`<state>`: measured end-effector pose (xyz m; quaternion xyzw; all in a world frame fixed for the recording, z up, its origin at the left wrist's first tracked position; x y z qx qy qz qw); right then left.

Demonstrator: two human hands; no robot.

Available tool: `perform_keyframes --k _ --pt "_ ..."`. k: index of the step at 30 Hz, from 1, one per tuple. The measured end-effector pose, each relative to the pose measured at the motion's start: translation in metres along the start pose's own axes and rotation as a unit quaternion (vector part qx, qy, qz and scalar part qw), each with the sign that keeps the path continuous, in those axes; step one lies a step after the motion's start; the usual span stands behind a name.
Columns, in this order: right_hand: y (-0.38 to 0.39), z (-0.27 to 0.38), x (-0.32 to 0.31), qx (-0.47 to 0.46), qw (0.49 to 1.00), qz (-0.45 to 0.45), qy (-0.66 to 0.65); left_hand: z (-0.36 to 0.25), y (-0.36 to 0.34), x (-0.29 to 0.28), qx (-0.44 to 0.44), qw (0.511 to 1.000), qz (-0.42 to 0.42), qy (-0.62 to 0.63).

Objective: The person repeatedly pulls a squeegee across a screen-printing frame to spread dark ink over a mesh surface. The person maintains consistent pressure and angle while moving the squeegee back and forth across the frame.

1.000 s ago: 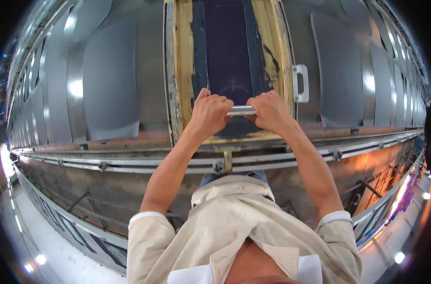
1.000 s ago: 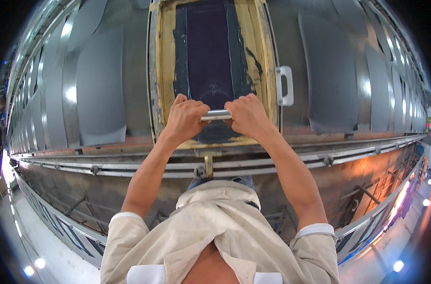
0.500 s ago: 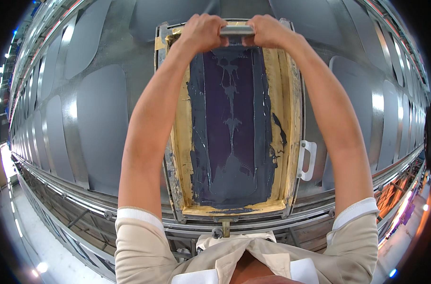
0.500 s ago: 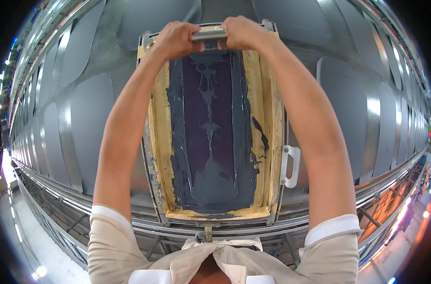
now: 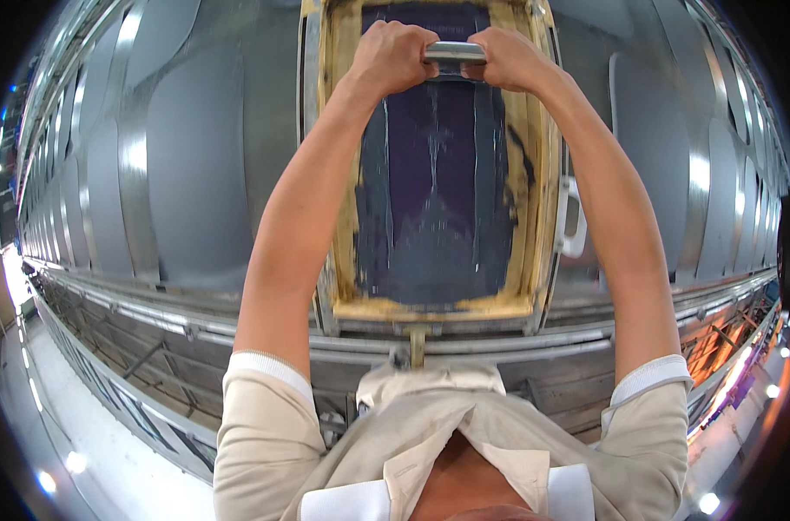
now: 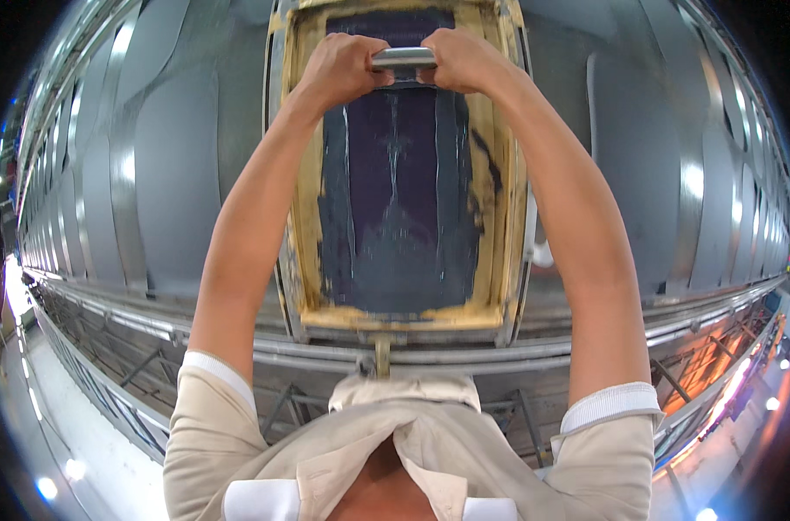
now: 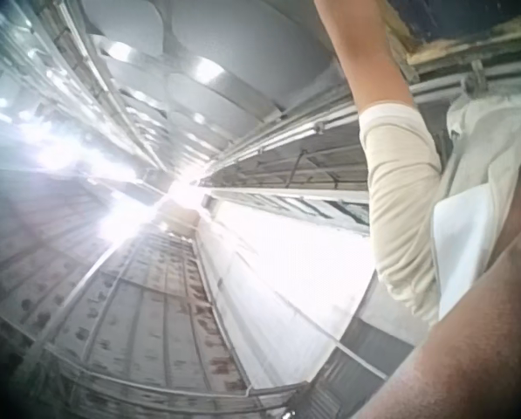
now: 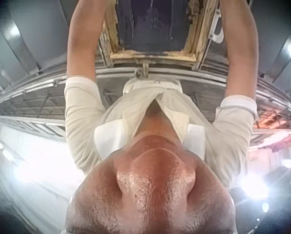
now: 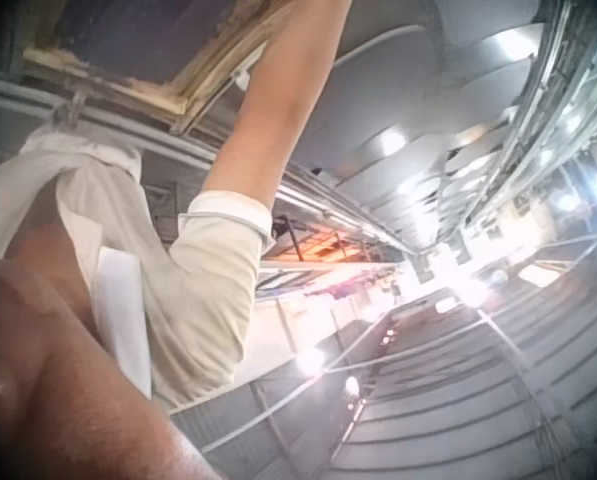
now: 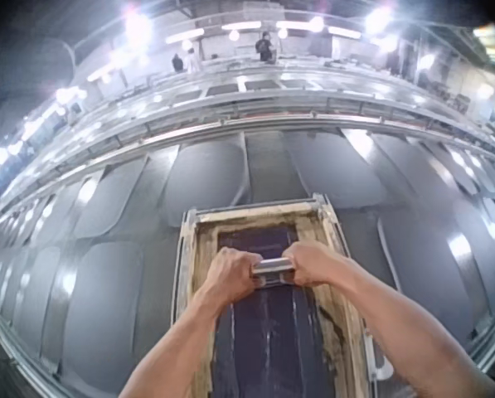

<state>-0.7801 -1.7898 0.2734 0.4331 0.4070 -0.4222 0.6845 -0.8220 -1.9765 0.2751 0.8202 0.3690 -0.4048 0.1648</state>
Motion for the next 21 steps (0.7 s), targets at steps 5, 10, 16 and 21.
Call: perform_keyframes --k 5,10,16,21 --pt "0.136 0.064 0.044 -0.022 0.999 -0.016 -0.023 -0.064 0.140 0.040 0.082 0.996 -0.032 0.028" --pt "0.247 0.131 0.074 -0.026 0.999 0.033 0.022 -0.127 0.263 0.067 0.055 0.998 -0.030 -0.006" --pt "0.252 0.069 0.039 0.084 0.954 -0.276 -0.078 -0.131 0.273 0.068 -0.036 0.998 0.021 -0.057" --pt "0.269 -0.079 0.129 0.350 0.902 -0.222 -0.120 -0.149 0.284 0.107 -0.054 0.996 0.052 0.046"
Point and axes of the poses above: each hand's wrist, its own y-axis away from the middle knuckle, its own x-axis out of the palm, z = x × y, the point moved 3 cm from there along -y, towards the middle knuckle, and after that the axes turned 14 degrees about y, right-handed, at the moved point
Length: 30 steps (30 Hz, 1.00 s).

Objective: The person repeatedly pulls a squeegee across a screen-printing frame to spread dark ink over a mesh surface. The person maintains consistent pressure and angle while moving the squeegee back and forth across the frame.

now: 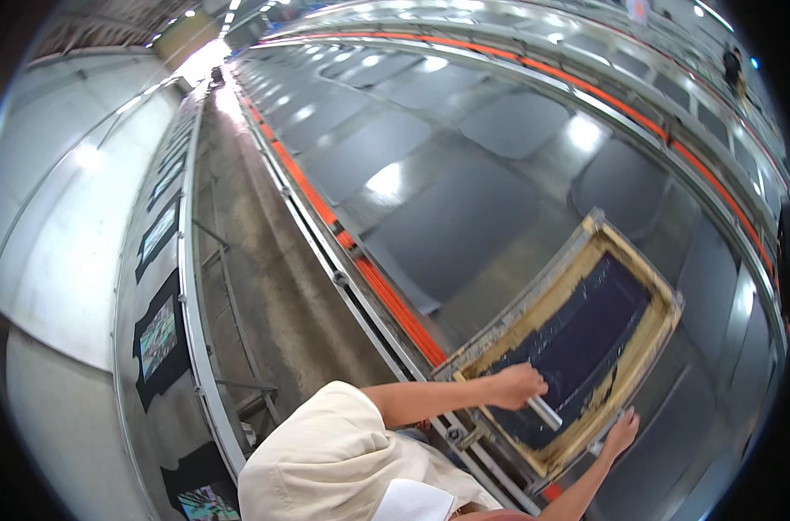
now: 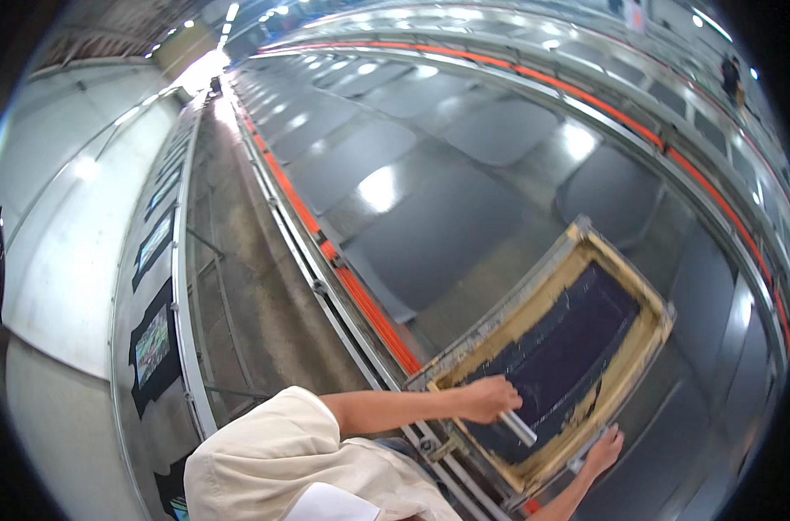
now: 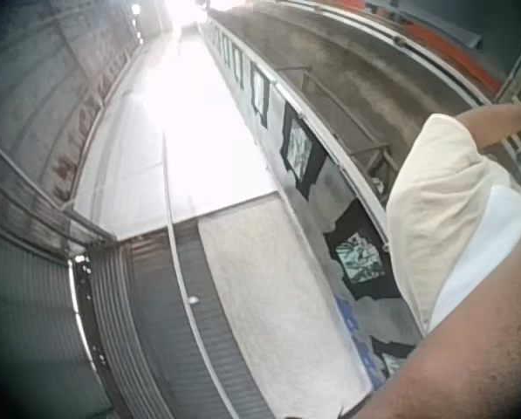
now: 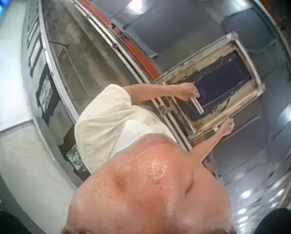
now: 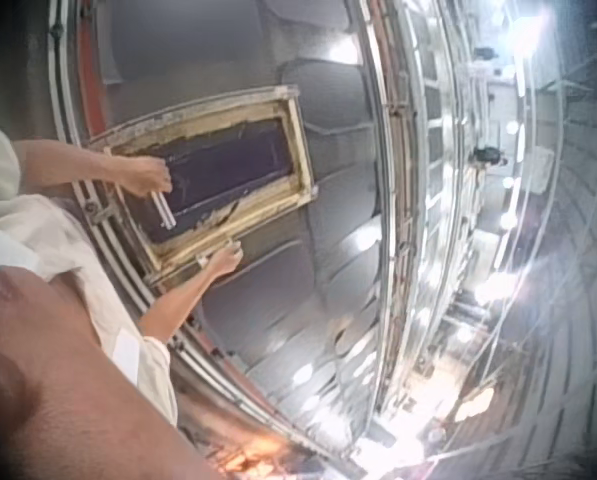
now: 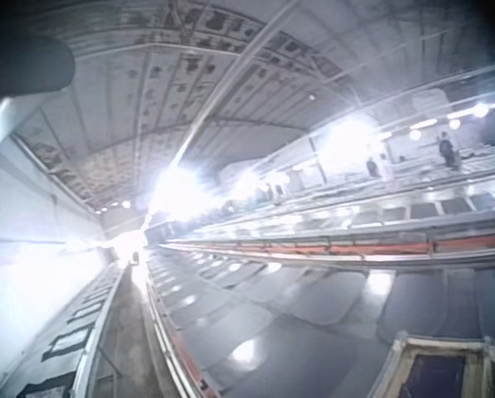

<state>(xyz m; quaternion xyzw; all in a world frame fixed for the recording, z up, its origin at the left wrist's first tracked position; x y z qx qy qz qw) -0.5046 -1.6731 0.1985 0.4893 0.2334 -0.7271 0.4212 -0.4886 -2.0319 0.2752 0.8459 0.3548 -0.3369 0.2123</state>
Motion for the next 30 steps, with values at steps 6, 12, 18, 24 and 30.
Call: perform_keyframes --k 6,12,18,24,30 --pt "-0.018 0.000 -0.006 -0.060 0.994 -0.087 0.013 0.006 0.009 0.000 0.050 0.995 -0.050 -0.077" --pt "0.017 0.107 -0.005 -0.091 0.986 -0.127 -0.057 0.043 0.046 -0.077 0.040 0.992 -0.114 -0.029" --pt "0.089 0.265 0.101 -0.093 0.980 -0.084 -0.154 0.186 0.140 -0.184 0.001 0.996 -0.046 -0.074" --pt "0.130 0.386 0.144 -0.088 0.981 -0.072 -0.159 0.265 0.204 -0.274 0.044 0.993 -0.075 -0.084" --pt "0.147 0.432 0.147 -0.074 0.993 -0.043 -0.082 0.272 0.261 -0.288 0.070 0.984 -0.148 -0.062"
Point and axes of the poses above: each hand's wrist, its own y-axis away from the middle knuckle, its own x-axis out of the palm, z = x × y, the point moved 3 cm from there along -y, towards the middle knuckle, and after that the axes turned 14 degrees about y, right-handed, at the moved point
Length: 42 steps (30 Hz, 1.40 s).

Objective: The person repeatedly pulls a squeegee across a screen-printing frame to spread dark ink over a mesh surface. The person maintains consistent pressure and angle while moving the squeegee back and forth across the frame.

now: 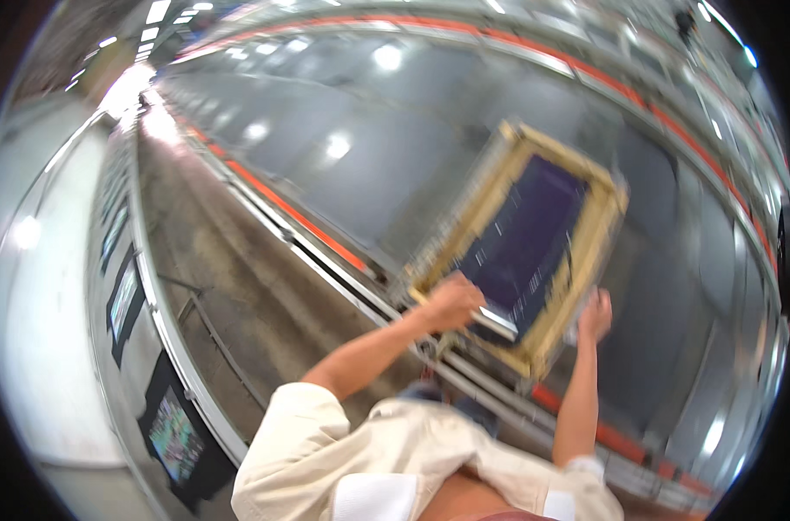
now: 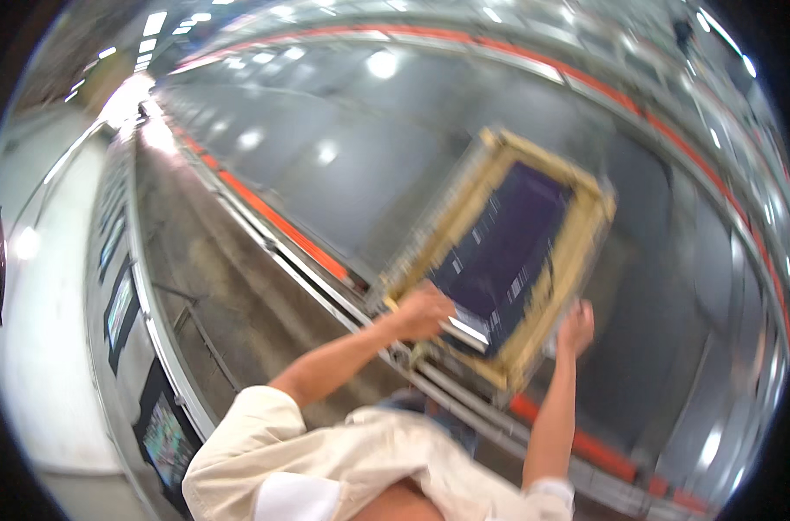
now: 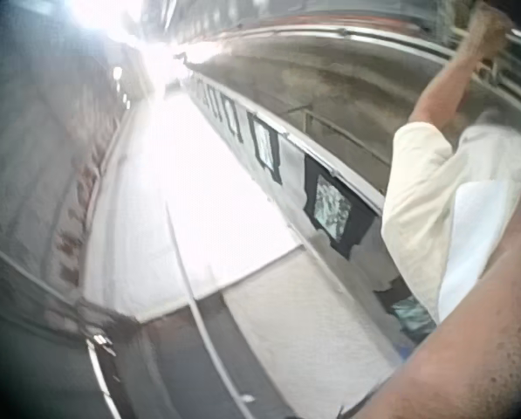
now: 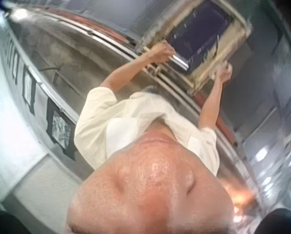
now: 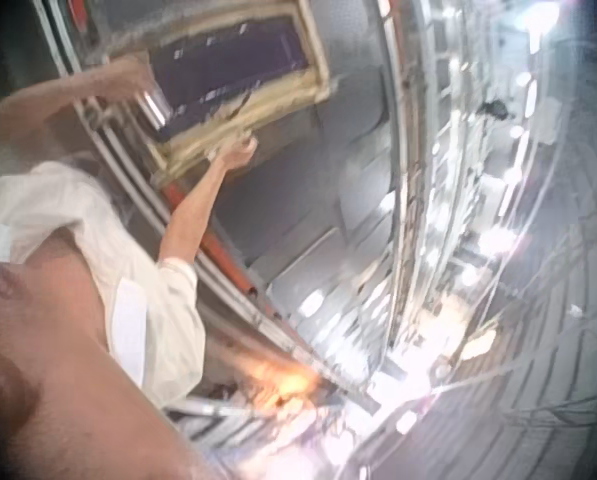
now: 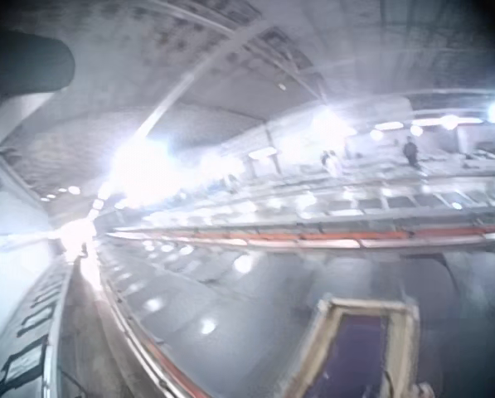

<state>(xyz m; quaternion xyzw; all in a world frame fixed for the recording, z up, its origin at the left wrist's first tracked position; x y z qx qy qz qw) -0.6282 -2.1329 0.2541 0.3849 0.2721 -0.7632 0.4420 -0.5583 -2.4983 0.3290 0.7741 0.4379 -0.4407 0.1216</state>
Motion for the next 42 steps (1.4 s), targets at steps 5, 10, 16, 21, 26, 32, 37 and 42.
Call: perform_keyframes --k 5,10,16,21,26,32,37,42 --pt "0.003 0.002 -0.005 0.035 0.998 -0.048 -0.033 -0.005 0.043 -0.014 0.046 0.999 0.020 -0.012" --pt "0.003 0.005 -0.005 0.099 0.995 -0.009 -0.021 -0.006 0.030 -0.022 0.066 0.997 0.027 -0.010" --pt "-0.004 0.013 -0.015 0.088 0.991 0.054 0.083 0.026 -0.039 -0.010 0.073 0.997 0.023 -0.016" --pt "-0.033 0.026 -0.038 0.078 0.961 0.185 0.191 0.093 -0.170 -0.008 0.100 0.994 -0.015 -0.030" --pt "-0.110 0.077 -0.034 -0.010 0.984 0.163 0.076 0.161 -0.315 -0.014 0.108 0.991 -0.035 -0.074" --pt "-0.209 0.156 -0.008 -0.263 0.955 0.130 -0.039 0.174 -0.363 -0.034 0.066 0.997 0.024 -0.013" --pt "-0.282 0.207 0.049 -0.279 0.908 0.285 0.128 0.194 -0.423 -0.039 -0.028 0.995 0.094 0.004" --pt "-0.310 0.212 0.093 -0.263 0.892 0.301 0.214 0.217 -0.449 -0.030 -0.048 0.995 0.092 0.009"
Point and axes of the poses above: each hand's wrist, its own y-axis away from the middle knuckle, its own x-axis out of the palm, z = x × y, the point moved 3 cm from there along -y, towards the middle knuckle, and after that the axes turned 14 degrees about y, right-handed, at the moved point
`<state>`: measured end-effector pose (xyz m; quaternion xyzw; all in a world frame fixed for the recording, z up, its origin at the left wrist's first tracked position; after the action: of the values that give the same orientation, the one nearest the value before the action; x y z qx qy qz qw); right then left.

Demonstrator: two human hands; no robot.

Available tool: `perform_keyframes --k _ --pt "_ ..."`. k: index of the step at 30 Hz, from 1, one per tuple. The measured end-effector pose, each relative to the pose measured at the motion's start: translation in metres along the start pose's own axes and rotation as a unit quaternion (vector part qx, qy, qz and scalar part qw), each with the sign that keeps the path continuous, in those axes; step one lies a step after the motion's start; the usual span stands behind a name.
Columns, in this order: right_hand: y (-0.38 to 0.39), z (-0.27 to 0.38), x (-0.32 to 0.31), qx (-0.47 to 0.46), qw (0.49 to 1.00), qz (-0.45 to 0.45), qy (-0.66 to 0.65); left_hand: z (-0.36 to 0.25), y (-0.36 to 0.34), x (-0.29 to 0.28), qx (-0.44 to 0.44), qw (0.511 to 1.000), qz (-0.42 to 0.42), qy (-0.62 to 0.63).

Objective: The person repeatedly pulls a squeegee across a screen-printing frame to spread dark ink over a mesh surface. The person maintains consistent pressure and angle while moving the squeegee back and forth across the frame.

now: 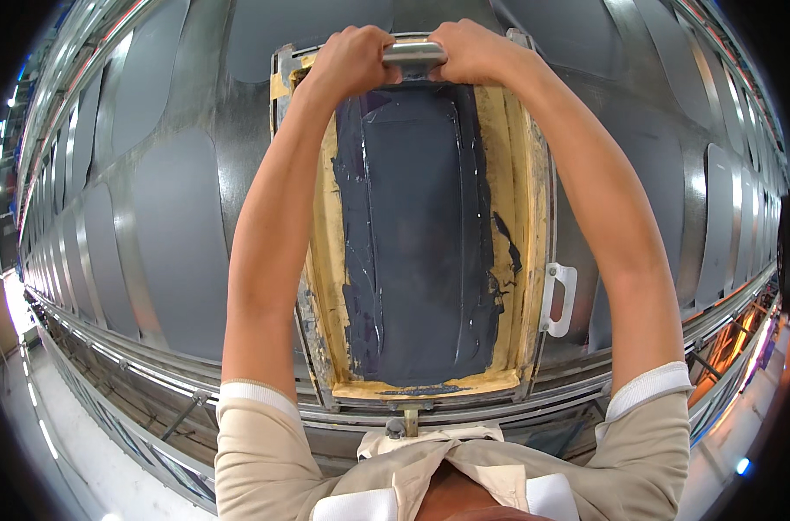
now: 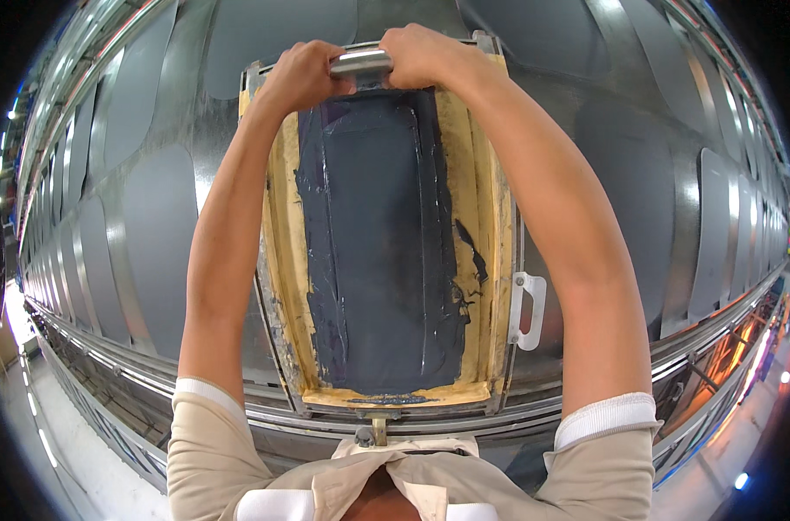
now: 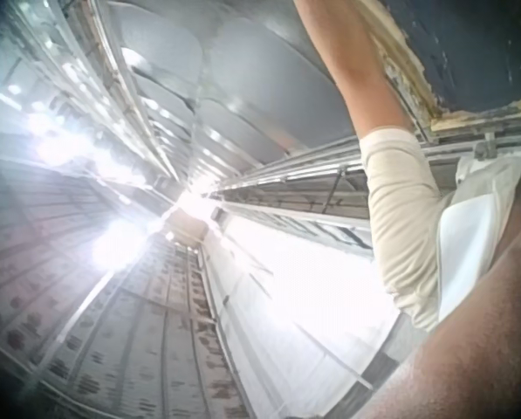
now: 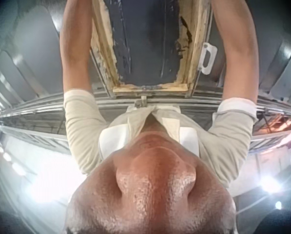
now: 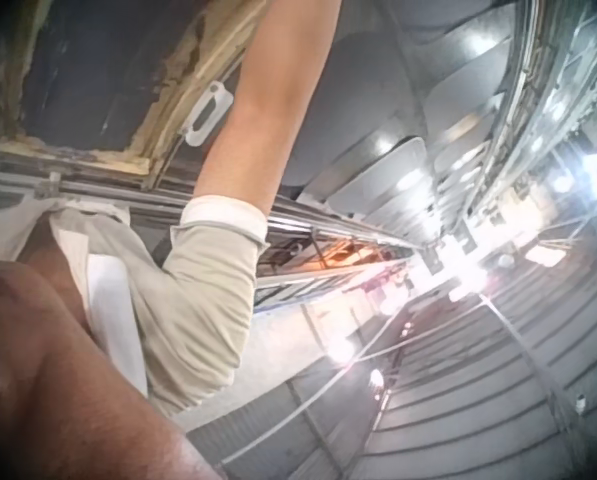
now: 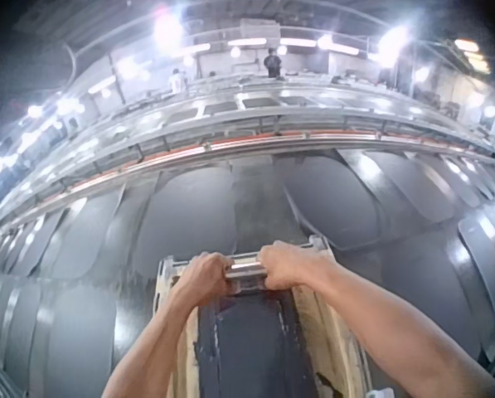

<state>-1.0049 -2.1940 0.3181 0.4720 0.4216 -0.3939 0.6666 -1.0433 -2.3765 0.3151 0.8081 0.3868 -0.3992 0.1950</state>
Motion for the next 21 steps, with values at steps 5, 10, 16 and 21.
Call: perform_keyframes --k 5,10,16,21 --pt "-0.001 -0.004 0.015 -0.005 0.999 -0.023 0.030 -0.002 0.010 0.008 0.004 1.000 0.007 -0.022" --pt "0.056 0.026 0.043 -0.028 0.999 0.005 0.040 -0.021 0.065 0.026 -0.020 1.000 0.023 0.000" --pt "0.196 0.097 0.086 -0.048 0.998 -0.029 0.019 -0.079 0.222 0.065 0.029 0.999 0.002 0.026" --pt "0.324 0.158 0.130 -0.098 0.994 -0.006 0.043 -0.139 0.359 0.096 0.046 0.999 0.009 0.013"
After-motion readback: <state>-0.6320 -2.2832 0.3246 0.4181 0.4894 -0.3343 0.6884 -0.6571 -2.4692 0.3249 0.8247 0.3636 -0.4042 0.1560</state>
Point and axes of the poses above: each hand's wrist, its own y-axis away from the middle knuckle, its own x-axis out of the palm, z = x × y, the point moved 3 cm from there along -y, towards the middle knuckle, and after that the axes turned 14 degrees about y, right-handed, at the moved point
